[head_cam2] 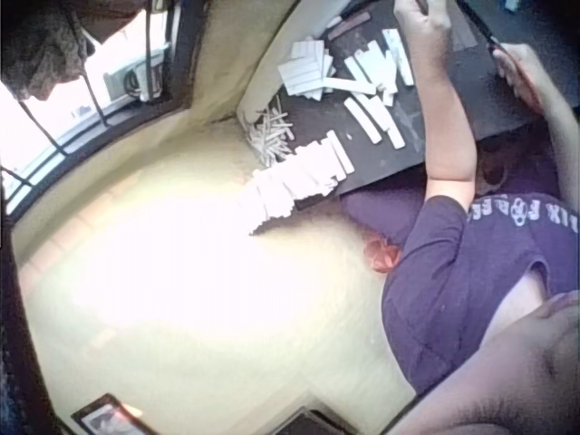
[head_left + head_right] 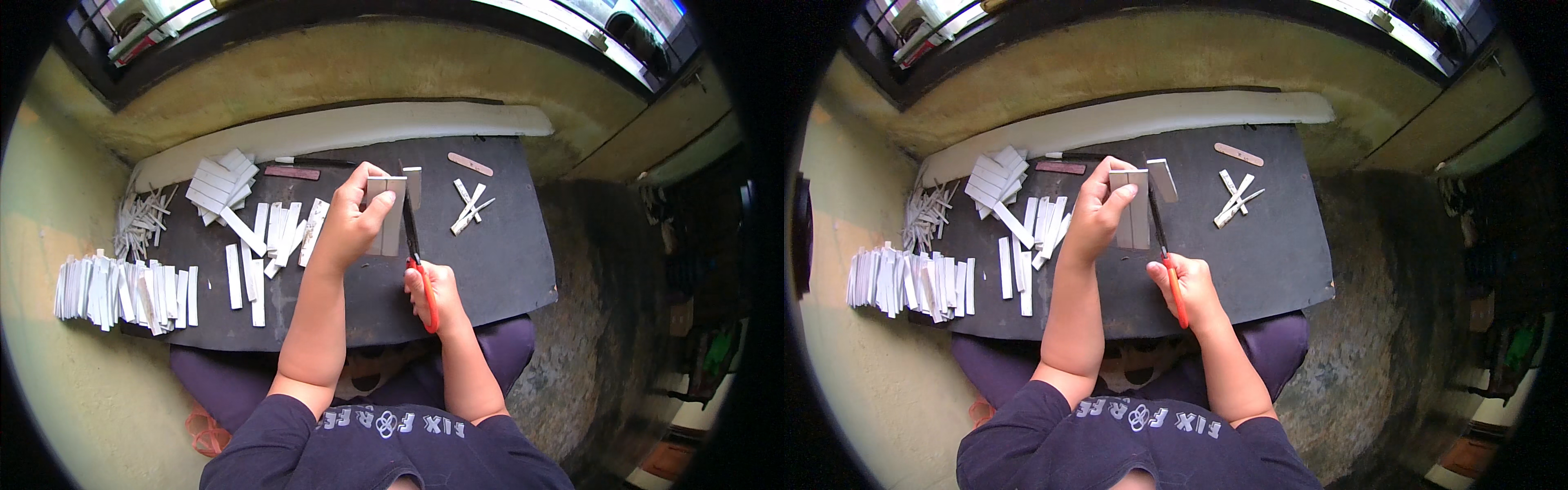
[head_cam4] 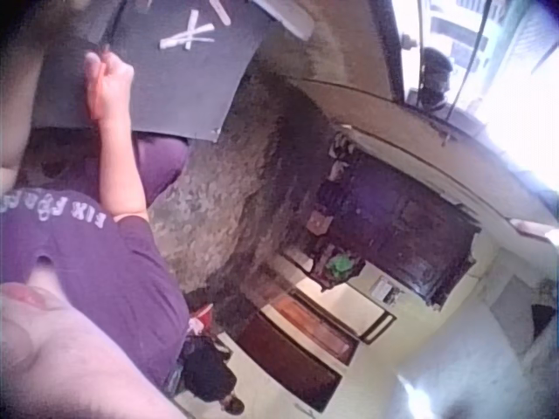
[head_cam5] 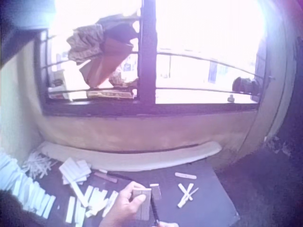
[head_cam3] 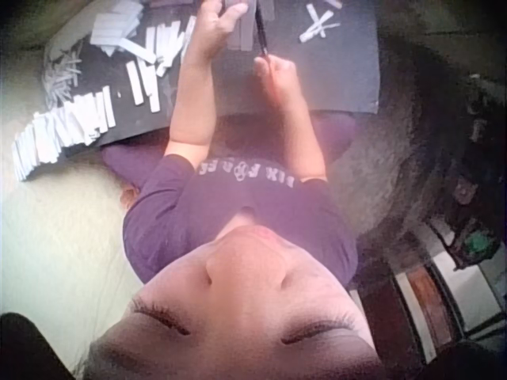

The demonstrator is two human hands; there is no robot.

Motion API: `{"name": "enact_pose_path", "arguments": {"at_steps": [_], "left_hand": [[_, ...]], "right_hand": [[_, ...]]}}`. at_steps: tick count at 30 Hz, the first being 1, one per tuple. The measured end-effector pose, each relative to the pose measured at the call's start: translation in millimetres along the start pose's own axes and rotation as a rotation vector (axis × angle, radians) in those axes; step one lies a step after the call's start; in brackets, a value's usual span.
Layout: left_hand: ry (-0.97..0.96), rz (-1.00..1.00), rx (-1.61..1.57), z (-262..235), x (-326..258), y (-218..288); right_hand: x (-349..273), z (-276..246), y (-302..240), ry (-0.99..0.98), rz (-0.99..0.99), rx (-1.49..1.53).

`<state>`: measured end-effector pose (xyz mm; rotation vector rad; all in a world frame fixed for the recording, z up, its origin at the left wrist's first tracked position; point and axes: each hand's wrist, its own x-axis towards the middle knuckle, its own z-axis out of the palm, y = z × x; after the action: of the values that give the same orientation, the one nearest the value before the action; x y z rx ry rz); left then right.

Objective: The person sits cross-legged on the floor and uses red-handled scissors to cut a stack of white rectangular paper sheets into thin strips. The person repeatedly cuts the paper and places the resulting strips onto a pile on the floor.

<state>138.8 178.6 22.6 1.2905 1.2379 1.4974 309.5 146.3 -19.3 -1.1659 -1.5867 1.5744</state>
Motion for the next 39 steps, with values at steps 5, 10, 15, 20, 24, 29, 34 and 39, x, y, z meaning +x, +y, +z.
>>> {"name": "enact_pose_path", "arguments": {"at_steps": [5, 10, 15, 20, 24, 29, 34, 39], "left_hand": [[0.051, 0.044, -0.127, -31, -17, 15], [0.226, -0.014, -0.248, -68, -58, 37], [0.218, -0.063, -0.363, -118, -98, 49], [0.185, -0.178, -0.287, -156, -121, 41], [0.130, -0.291, -0.389, -173, -128, 35], [-0.040, -0.405, -0.407, -178, -129, 42], [0.032, -0.343, -0.342, -175, -138, 7], [-0.167, -0.434, -0.288, -130, -146, 10]], "right_hand": [[-12, 9, 0, -0.115, -0.048, -0.061], [-35, 25, -21, -0.226, -0.027, -0.077], [-44, 49, -34, -0.304, 0.056, -0.167], [-19, 84, -50, -0.304, 0.260, -0.270], [-1, 101, -42, -0.406, 0.249, -0.330], [-4, 107, -44, -0.475, 0.217, -0.248], [-17, 106, -25, -0.368, 0.127, 0.007], [-19, 112, -33, -0.252, -0.017, 0.059]]}}
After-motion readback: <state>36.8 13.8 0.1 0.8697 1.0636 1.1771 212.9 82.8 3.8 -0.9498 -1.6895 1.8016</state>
